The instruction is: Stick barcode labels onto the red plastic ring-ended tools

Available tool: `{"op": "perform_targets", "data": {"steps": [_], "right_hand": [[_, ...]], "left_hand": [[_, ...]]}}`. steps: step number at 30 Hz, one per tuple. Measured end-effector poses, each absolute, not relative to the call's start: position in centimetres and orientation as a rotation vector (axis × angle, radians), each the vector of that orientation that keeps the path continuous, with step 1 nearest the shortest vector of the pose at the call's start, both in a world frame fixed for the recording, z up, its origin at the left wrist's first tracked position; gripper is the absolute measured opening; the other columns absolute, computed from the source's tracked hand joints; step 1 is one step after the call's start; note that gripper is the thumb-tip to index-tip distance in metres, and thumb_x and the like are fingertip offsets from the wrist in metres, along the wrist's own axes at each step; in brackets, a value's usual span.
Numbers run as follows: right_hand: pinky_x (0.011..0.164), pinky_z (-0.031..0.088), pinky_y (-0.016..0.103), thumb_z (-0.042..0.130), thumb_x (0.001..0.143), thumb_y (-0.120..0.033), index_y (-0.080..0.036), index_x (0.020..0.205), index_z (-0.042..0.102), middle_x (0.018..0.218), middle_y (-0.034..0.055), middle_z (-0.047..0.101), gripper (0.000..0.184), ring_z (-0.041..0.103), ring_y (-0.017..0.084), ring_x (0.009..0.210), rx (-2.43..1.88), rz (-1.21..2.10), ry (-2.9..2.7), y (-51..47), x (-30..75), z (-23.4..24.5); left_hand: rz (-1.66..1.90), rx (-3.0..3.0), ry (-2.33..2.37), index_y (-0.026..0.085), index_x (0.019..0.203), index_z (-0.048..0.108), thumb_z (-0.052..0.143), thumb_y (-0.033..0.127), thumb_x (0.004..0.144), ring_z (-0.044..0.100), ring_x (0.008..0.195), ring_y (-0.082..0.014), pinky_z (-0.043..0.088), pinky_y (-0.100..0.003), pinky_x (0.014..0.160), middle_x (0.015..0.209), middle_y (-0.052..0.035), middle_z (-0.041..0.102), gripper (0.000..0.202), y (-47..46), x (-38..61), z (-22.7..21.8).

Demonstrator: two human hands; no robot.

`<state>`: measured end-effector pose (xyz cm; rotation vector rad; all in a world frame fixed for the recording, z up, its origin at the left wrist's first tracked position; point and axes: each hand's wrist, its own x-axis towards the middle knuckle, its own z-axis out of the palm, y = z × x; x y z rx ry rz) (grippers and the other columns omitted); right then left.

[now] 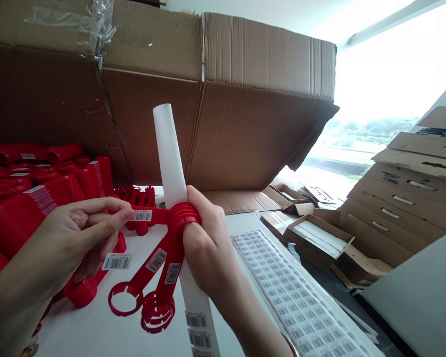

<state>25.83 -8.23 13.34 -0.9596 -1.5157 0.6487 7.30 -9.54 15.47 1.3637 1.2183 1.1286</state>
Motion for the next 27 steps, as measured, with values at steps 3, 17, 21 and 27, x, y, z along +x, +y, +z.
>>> {"op": "perform_targets", "data": {"steps": [3,17,21,27], "right_hand": [[0.041,0.035,0.023,0.046,0.08,-0.015,-0.024,0.07,0.046,0.061,-0.0028,0.049,0.013,0.043,0.013,0.05,-0.927,0.815,-1.494,-8.2,25.8,13.3],[0.044,0.029,0.026,0.045,0.087,-0.015,-0.024,0.071,0.036,0.062,-0.0044,0.043,0.021,0.043,0.013,0.054,-0.948,0.789,-1.556,-8.6,25.8,13.1],[0.045,0.029,0.027,0.042,0.083,-0.014,-0.024,0.073,0.041,0.063,-0.004,0.044,0.015,0.05,0.015,0.056,-0.983,0.769,-1.534,-7.9,26.0,12.9],[0.047,0.032,0.026,0.042,0.079,-0.014,-0.022,0.072,0.052,0.064,-0.0025,0.055,0.015,0.049,0.014,0.057,-1.004,0.74,-1.455,-7.1,26.4,13.0]], "left_hand": [[1.127,1.362,1.216,0.019,0.079,0.067,0.063,0.03,0.098,0.042,0.032,-0.0042,0.032,-0.009,0.031,0.044,0.0079,0.057,0.022,-9.5,7.4,15.4],[1.103,1.455,1.268,0.022,0.075,0.056,0.069,0.049,0.092,0.05,0.037,-0.0082,0.034,-0.013,0.034,0.046,0.0072,0.06,0.034,-7.9,7.6,13.1],[1.184,1.448,1.314,0.023,0.071,0.043,0.074,0.049,0.088,0.05,0.038,-0.0086,0.032,-0.013,0.033,0.049,0.005,0.064,0.044,-7.3,7.6,12.7],[1.993,1.309,1.074,0.028,0.092,0.045,0.063,0.023,0.096,0.061,0.053,-0.0121,0.051,-0.024,0.044,0.081,0.0055,0.064,0.019,-8.9,7.4,14.1]]}}
